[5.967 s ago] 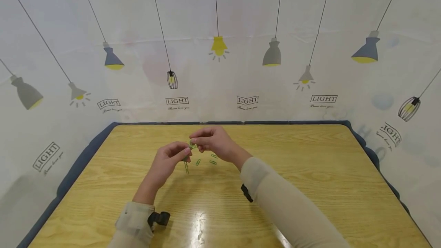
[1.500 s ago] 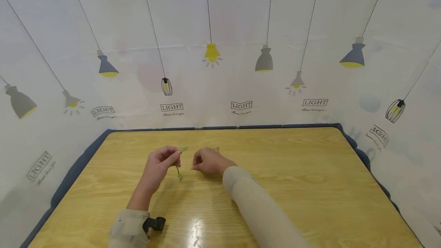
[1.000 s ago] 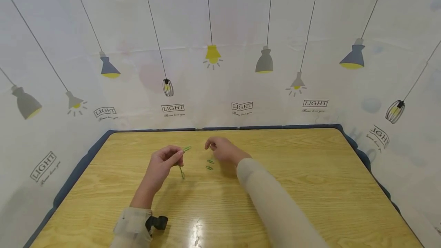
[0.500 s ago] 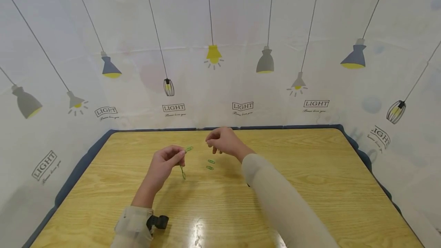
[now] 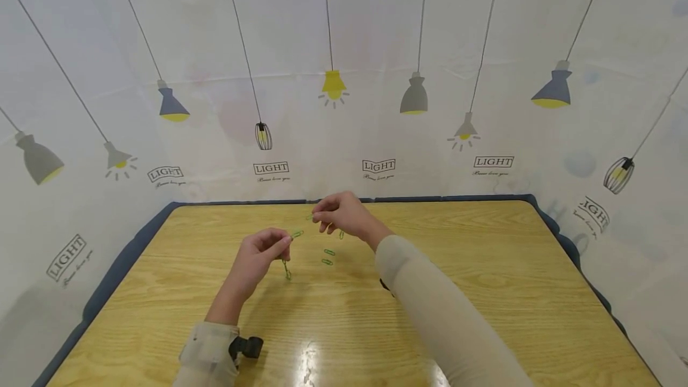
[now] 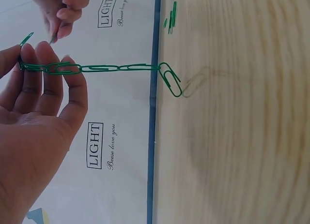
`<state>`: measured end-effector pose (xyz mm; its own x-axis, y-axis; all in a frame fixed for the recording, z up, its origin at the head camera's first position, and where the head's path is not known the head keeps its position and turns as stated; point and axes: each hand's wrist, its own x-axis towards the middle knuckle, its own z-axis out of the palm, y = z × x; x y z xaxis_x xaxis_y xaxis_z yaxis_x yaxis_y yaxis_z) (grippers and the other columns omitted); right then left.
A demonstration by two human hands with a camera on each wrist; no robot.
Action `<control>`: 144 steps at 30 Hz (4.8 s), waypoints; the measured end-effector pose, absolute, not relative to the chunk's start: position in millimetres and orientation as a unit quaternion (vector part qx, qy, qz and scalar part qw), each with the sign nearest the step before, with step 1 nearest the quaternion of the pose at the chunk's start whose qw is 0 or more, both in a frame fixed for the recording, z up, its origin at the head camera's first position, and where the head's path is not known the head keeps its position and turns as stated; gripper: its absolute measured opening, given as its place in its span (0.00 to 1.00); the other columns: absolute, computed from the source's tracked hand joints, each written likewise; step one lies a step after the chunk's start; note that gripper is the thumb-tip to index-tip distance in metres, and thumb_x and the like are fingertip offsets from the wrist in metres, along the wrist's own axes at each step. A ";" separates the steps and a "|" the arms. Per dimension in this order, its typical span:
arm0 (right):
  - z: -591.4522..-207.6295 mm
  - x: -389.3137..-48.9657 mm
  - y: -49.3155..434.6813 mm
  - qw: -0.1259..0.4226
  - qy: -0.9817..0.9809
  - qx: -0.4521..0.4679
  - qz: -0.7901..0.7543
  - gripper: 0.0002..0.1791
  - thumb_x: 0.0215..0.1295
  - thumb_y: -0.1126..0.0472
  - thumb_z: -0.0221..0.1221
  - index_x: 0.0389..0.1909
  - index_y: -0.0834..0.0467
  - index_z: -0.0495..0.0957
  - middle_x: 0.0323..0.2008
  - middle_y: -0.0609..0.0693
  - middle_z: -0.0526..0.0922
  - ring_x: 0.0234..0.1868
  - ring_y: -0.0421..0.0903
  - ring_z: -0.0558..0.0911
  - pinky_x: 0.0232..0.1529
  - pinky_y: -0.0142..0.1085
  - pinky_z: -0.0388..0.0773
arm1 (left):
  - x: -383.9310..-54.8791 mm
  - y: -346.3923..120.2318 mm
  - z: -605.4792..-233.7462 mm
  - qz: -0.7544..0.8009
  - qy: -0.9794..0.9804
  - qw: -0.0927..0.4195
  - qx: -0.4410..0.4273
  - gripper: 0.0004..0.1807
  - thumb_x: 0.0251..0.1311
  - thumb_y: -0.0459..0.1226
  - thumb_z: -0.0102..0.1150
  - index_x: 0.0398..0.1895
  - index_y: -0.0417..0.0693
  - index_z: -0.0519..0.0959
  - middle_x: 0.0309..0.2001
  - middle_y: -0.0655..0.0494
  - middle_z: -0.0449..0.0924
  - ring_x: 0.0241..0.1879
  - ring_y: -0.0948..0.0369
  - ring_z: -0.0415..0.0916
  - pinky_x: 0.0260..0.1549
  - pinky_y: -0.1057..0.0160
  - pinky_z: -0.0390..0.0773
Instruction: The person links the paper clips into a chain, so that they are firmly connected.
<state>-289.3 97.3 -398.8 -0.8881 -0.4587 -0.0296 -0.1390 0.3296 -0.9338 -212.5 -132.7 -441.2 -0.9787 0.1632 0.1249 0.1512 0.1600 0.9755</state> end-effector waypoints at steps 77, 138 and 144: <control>-407.2 -274.1 81.1 0.217 0.757 -0.273 -0.552 0.07 0.69 0.58 0.59 0.41 0.56 0.83 0.35 0.52 0.81 0.34 0.47 0.77 0.40 0.40 0.80 | -207.2 -127.0 -438.0 0.639 0.759 0.038 0.117 0.19 0.72 0.46 0.51 0.47 0.36 0.74 0.32 0.48 0.77 0.33 0.55 0.78 0.46 0.58 0.81; -414.5 -264.5 81.0 0.195 0.747 -0.235 -0.591 0.08 0.72 0.59 0.56 0.42 0.61 0.78 0.32 0.50 0.79 0.33 0.49 0.76 0.38 0.39 0.79 | -211.8 -124.8 -441.4 0.563 0.816 -0.003 0.134 0.11 0.69 0.52 0.54 0.43 0.60 0.81 0.36 0.55 0.83 0.33 0.53 0.80 0.37 0.45 0.80; -414.1 -266.3 85.5 0.200 0.752 -0.243 -0.579 0.09 0.71 0.57 0.58 0.43 0.58 0.80 0.33 0.49 0.79 0.32 0.46 0.76 0.40 0.41 0.81 | -213.4 -125.8 -443.4 0.561 0.817 -0.017 0.131 0.10 0.70 0.49 0.54 0.42 0.58 0.82 0.34 0.55 0.83 0.32 0.56 0.80 0.37 0.41 0.79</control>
